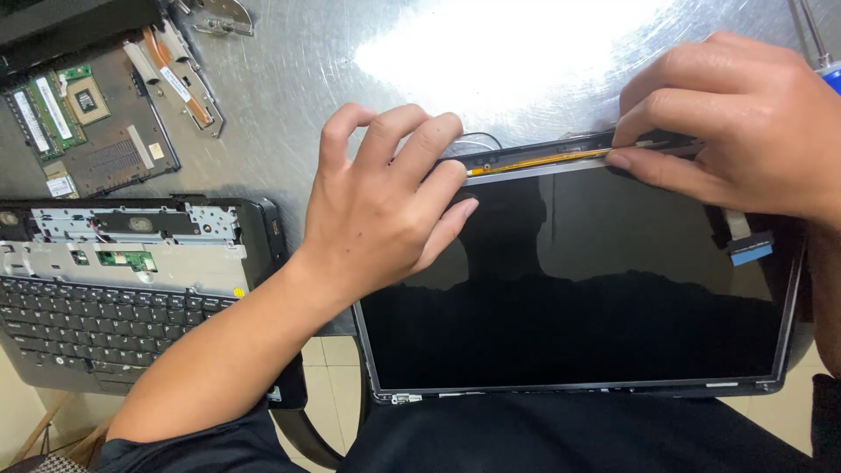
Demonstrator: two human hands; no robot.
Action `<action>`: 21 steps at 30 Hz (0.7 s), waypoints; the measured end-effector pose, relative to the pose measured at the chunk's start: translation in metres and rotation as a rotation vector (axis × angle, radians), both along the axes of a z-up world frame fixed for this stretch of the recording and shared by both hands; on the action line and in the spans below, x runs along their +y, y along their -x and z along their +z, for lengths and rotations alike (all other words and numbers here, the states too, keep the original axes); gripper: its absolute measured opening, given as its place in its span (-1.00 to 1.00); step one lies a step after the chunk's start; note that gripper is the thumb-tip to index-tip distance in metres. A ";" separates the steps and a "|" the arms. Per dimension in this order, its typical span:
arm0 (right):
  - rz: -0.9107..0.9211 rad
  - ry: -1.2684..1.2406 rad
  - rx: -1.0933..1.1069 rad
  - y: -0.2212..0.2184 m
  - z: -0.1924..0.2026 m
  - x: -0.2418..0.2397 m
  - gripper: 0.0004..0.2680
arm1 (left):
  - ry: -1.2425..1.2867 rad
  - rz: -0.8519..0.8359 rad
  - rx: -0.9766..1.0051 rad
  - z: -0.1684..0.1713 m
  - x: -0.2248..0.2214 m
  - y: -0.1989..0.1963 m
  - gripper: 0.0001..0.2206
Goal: Technician assembles a laptop by positioning the LCD screen, routing internal antenna and video cables, and securing the assembly with a screwdriver.
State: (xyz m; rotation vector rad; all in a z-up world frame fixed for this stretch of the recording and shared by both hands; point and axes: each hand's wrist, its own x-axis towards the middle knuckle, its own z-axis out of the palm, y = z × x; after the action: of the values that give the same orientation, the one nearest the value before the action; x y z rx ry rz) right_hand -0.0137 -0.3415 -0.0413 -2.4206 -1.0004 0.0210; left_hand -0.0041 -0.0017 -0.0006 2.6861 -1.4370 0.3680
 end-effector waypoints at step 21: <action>0.120 0.011 -0.066 -0.001 0.006 0.006 -0.91 | 0.029 -0.052 0.137 -0.006 -0.003 0.004 -0.59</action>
State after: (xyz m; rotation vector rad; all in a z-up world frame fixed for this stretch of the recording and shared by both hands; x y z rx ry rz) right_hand -0.0130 -0.3357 -0.0353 -2.3813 -1.1769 -0.0115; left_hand -0.0084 -0.0046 -0.0068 2.5892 -1.4468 0.1951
